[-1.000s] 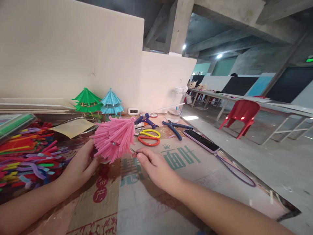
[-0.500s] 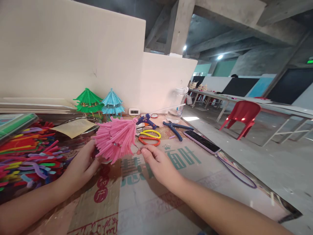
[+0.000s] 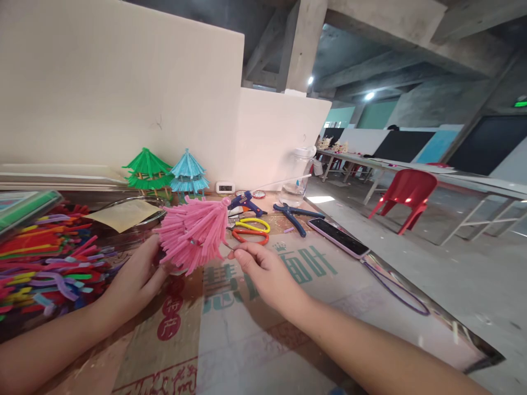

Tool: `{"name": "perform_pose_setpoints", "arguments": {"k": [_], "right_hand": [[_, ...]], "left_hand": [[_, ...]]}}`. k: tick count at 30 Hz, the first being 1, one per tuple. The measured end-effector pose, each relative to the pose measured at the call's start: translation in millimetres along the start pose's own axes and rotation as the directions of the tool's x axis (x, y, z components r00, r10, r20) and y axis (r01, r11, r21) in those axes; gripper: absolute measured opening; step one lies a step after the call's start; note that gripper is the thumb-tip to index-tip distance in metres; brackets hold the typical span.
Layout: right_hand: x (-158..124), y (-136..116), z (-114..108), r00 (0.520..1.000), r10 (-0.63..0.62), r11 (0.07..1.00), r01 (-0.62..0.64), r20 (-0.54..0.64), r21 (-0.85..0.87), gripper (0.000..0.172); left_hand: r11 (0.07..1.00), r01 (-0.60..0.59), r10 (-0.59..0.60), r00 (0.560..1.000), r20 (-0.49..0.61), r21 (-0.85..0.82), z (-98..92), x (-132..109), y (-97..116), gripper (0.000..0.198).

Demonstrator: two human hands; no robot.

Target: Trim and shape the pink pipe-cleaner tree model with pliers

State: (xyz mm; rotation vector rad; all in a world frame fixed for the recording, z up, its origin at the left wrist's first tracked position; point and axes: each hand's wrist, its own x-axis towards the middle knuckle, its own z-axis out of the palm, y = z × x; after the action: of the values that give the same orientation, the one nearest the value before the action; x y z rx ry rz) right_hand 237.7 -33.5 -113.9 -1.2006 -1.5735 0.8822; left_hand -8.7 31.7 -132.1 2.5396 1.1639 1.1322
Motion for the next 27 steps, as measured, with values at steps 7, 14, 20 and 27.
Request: {"name": "perform_pose_setpoints", "arguments": {"k": [7, 14, 20, 27], "right_hand": [[1.4, -0.8, 0.5, 0.999, 0.042, 0.997, -0.042, 0.004, 0.062, 0.049], [2.1, -0.3, 0.3, 0.999, 0.035, 0.997, -0.035, -0.002, 0.071, 0.052], [1.4, -0.3, 0.1, 0.999, 0.035, 0.997, -0.035, 0.002, 0.072, 0.051], [2.4, 0.1, 0.0, 0.999, 0.035, 0.997, -0.035, -0.001, 0.066, 0.051]], "left_hand": [[1.0, 0.003, -0.003, 1.0, 0.006, 0.001, 0.1, 0.1, -0.4, 0.015], [1.0, 0.007, -0.007, 1.0, -0.01, -0.008, -0.6, 0.3, -0.5, 0.015], [1.0, 0.006, -0.007, 1.0, -0.023, -0.012, -0.7, 0.3, 0.1, 0.018], [1.0, 0.016, -0.016, 1.0, 0.003, 0.003, -0.8, 1.1, 1.5, 0.015]]}}
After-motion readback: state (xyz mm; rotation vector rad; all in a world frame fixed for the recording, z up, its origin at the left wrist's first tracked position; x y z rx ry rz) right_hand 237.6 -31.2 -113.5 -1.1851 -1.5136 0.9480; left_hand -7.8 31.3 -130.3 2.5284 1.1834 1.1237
